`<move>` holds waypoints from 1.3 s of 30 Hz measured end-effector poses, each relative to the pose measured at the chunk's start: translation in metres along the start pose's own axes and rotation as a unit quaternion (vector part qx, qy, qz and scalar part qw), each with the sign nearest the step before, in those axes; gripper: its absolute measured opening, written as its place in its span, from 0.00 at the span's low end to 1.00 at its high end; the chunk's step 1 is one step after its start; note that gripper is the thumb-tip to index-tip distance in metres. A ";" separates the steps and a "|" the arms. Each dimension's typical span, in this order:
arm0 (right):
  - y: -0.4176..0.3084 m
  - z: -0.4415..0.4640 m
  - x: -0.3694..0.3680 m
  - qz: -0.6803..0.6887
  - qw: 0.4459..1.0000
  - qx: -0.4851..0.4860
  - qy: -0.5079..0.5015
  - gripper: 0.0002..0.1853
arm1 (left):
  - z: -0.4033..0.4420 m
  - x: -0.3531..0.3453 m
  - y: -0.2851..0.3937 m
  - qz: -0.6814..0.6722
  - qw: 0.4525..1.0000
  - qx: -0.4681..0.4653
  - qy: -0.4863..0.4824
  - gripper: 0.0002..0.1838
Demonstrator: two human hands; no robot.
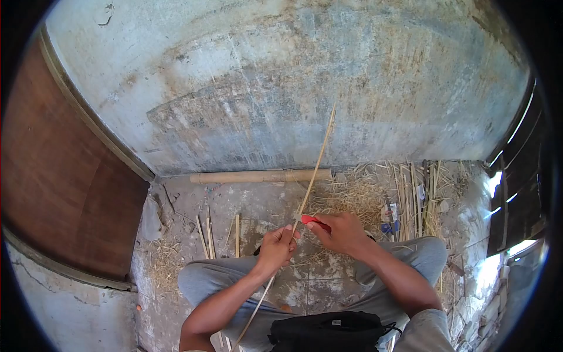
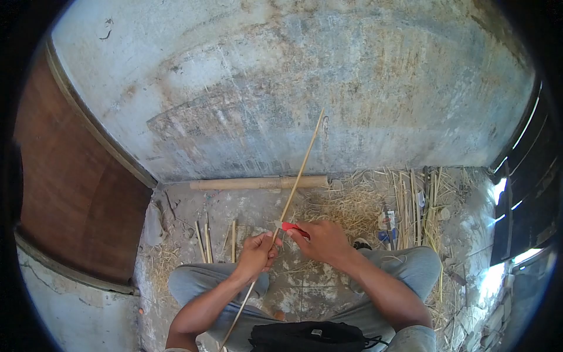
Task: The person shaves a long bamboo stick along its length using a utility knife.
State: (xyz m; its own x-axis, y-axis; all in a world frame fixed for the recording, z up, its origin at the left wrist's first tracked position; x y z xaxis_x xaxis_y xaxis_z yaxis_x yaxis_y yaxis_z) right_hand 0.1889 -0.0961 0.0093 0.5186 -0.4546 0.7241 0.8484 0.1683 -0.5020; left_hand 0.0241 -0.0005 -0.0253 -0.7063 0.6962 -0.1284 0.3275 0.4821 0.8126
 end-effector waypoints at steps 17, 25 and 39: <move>-0.007 0.001 0.001 -0.051 0.997 -0.005 0.052 0.16 | -0.003 -0.001 -0.003 0.010 0.999 -0.032 0.036 0.19; 0.021 0.008 0.011 -0.039 0.994 -0.083 0.063 0.15 | -0.010 -0.003 -0.013 0.043 0.998 -0.030 0.033 0.21; 0.038 0.019 0.036 -0.083 0.982 -0.137 0.099 0.18 | -0.021 0.006 -0.027 0.140 0.978 -0.149 0.043 0.21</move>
State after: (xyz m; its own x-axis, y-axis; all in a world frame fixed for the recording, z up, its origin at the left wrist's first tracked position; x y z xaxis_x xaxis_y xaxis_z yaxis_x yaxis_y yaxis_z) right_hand 0.2417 -0.0893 0.0259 0.3226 -0.6209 0.7144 0.8448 -0.1516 -0.5132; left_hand -0.0022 -0.0200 -0.0365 -0.6692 0.7254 0.1614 0.3279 0.0933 0.9401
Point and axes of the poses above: each hand's wrist, its own z-axis towards the middle knuckle, its own x-axis out of the back of the hand, y = z × x, the point moved 3 cm from there along z, towards the middle knuckle, and after that the axes turned 9 degrees about x, right-handed, at the moved point
